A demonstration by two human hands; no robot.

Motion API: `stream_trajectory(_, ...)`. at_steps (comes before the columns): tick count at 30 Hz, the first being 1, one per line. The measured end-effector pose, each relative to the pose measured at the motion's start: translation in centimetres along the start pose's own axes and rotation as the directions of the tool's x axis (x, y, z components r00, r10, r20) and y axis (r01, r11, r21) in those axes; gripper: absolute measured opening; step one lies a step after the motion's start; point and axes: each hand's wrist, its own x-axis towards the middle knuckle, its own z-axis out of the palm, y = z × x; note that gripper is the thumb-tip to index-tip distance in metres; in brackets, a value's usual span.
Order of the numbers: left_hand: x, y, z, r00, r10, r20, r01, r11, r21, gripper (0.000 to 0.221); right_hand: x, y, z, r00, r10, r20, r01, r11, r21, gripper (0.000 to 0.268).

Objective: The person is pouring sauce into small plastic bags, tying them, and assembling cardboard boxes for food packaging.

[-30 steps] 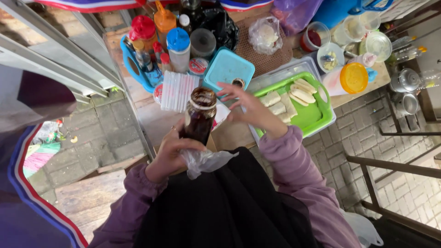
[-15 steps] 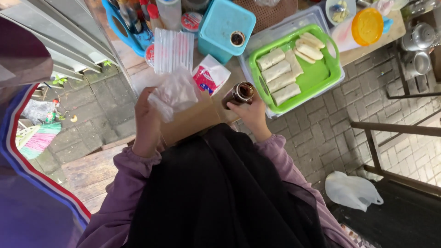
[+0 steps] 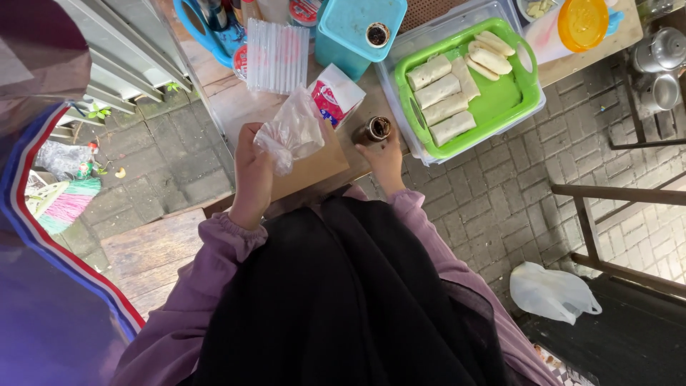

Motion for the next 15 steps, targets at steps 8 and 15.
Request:
stream_trajectory(8,-1.8,-3.6,0.4,0.946,0.325,0.022,-0.298,0.834,0.464,0.026,-7.8,-13.4,-1.5,0.981,-0.153,0.120,0.137,0.982,0.133,0.050)
stream_trajectory(15,-2.0,-0.4,2.2,0.948,-0.244,0.206,0.302,0.893,-0.332,0.008,-4.2,-17.5,-0.7,0.843,0.003,0.537,-0.407,0.656,0.636,0.016)
